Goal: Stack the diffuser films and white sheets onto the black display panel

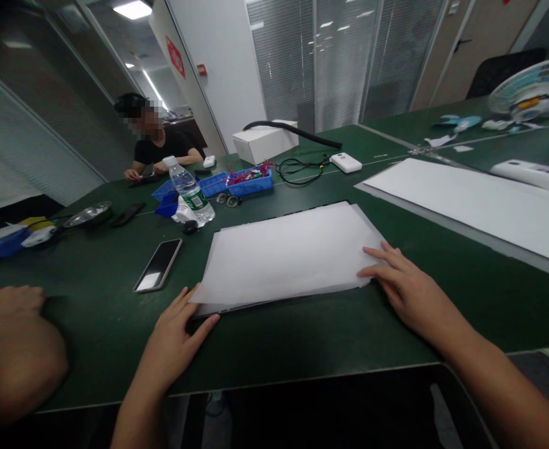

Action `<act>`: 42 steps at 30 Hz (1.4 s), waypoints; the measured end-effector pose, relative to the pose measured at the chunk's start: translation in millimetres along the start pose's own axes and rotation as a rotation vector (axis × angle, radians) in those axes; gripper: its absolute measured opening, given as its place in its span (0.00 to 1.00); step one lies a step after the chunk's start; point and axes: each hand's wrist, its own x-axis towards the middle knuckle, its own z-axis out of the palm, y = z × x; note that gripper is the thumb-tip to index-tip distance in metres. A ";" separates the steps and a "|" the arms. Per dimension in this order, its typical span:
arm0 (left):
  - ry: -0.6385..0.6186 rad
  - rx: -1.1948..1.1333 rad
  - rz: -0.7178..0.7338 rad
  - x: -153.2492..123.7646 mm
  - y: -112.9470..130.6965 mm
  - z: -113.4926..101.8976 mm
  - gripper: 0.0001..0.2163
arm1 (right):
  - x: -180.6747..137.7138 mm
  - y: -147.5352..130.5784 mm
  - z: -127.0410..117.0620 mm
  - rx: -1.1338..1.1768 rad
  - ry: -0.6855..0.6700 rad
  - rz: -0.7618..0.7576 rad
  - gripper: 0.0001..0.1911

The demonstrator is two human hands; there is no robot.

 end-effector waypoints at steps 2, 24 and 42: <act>-0.003 -0.006 -0.019 -0.6 0.9 0.0 0.33 | 0.0 0.9 -0.7 0.007 0.000 0.009 0.22; 0.040 -0.024 0.011 -3.6 4.1 -4.4 0.36 | -0.3 1.6 1.2 -0.118 0.039 0.196 0.30; 0.001 -0.014 -0.015 -3.1 2.0 -3.1 0.28 | 1.1 -13.3 -1.6 -0.243 -0.024 0.200 0.35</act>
